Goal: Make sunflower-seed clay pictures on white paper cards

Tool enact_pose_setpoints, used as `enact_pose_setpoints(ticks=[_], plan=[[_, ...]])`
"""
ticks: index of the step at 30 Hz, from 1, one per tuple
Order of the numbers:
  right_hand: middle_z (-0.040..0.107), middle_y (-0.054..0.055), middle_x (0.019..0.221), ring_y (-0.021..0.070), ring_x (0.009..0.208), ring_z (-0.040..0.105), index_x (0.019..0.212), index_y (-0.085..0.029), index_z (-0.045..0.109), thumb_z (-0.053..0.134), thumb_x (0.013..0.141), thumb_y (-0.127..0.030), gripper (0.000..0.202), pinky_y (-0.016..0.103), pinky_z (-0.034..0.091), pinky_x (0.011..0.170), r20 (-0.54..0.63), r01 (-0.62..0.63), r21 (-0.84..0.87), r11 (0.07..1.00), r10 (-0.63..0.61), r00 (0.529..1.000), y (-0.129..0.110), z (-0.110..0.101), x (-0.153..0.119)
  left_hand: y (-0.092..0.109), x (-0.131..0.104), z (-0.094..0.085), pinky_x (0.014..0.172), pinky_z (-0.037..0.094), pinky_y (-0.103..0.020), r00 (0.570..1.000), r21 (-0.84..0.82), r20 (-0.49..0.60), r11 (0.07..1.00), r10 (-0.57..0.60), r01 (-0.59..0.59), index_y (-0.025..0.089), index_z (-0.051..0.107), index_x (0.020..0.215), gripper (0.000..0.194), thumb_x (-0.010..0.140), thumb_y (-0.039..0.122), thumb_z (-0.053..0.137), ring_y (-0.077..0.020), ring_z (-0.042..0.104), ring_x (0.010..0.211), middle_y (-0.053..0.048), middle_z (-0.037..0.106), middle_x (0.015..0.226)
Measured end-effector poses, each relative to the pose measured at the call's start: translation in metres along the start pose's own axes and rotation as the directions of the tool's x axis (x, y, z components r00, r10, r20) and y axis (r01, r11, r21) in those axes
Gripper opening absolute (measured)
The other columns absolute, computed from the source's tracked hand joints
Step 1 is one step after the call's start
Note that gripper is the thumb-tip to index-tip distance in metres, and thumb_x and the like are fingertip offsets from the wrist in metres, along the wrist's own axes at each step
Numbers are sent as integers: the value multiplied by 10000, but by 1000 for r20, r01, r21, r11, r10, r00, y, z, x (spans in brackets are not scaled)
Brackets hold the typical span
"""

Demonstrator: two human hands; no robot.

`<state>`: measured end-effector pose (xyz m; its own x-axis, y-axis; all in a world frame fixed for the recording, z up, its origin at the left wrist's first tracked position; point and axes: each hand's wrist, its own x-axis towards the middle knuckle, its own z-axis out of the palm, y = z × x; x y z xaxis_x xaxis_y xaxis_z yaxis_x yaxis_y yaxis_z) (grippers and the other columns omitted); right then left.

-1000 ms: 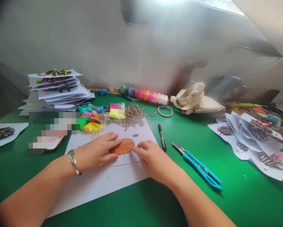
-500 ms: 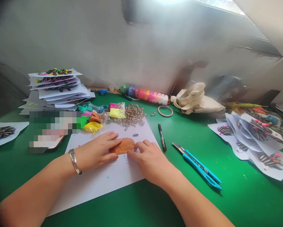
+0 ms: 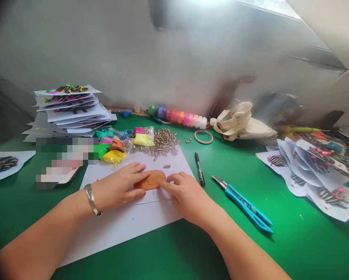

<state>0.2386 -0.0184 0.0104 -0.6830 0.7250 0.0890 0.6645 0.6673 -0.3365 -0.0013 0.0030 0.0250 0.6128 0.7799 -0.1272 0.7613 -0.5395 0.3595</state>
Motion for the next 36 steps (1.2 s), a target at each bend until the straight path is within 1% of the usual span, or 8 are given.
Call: enact_pose_setpoints(ticks=[2, 7, 12, 17, 22, 27, 32, 36], plan=[[602, 76, 1100, 197, 949, 525, 1246, -261, 574, 439, 841, 6, 504, 336, 471, 819, -10, -14, 15, 1000, 15, 1000, 1, -1, 0, 0, 0, 0, 907, 419, -418, 1000, -4, -6, 1000, 7, -7, 176, 614, 1082, 280, 850, 325, 569, -273, 474, 1030, -91, 539, 1041], [613, 89, 1067, 213, 958, 536, 1162, -256, 635, 466, 849, -14, 431, 360, 481, 819, -18, -8, -47, 999, 7, 1000, 2, 0, 1, 1, 0, 0, 906, 420, -417, 1000, -13, 1, 1000, 0, 0, 165, 625, 1053, 267, 852, 332, 567, -272, 475, 1025, -94, 536, 1038], [610, 86, 1095, 197, 970, 547, 1244, -267, 580, 438, 860, -12, 482, 335, 496, 817, -55, -13, 46, 999, 16, 998, 4, 0, 0, 0, 0, 1, 931, 410, -437, 1000, 5, -2, 1000, 5, -5, 170, 608, 1078, 286, 853, 340, 555, -286, 460, 1068, -103, 541, 1090], [611, 82, 1080, 209, 976, 545, 1150, -270, 642, 455, 861, -19, 426, 352, 493, 819, -31, -19, -9, 1000, 19, 999, 4, 0, 0, -1, -1, 1, 925, 414, -431, 1000, 0, -9, 1000, 10, -10, 176, 610, 1063, 272, 851, 335, 554, -283, 466, 1062, -104, 545, 1093], [612, 85, 1092, 202, 974, 547, 1250, -263, 572, 429, 858, -5, 491, 345, 500, 820, -70, -10, 62, 998, 14, 997, 5, 1, 0, -2, -1, 1, 918, 413, -414, 1000, 1, -17, 1000, 12, -12, 200, 602, 1072, 268, 849, 342, 558, -278, 465, 1060, -90, 547, 1072], [615, 88, 1067, 211, 955, 545, 1133, -253, 652, 444, 865, -18, 413, 357, 498, 802, -36, -14, -3, 1000, 14, 999, 4, 1, 1, -1, -1, 2, 916, 411, -415, 1000, 2, -8, 1000, 16, -16, 187, 606, 1072, 269, 856, 341, 556, -279, 466, 1056, -97, 544, 1078], [613, 86, 1094, 198, 989, 555, 1235, -263, 588, 428, 864, -12, 476, 345, 504, 836, -96, -17, 98, 995, 27, 995, 9, 4, 0, -2, -1, 2, 923, 410, -425, 1000, -1, -6, 1000, 12, -12, 185, 607, 1071, 270, 857, 340, 557, -285, 460, 1075, -105, 538, 1099], [610, 93, 1087, 210, 986, 561, 1145, -256, 647, 447, 866, -34, 409, 360, 507, 827, -90, -12, 61, 998, 18, 996, 11, 8, 1, -3, -1, 2, 921, 414, -428, 1000, -4, -16, 1000, 21, -21, 189, 608, 1071, 271, 850, 339, 564, -286, 465, 1065, -101, 543, 1088]])
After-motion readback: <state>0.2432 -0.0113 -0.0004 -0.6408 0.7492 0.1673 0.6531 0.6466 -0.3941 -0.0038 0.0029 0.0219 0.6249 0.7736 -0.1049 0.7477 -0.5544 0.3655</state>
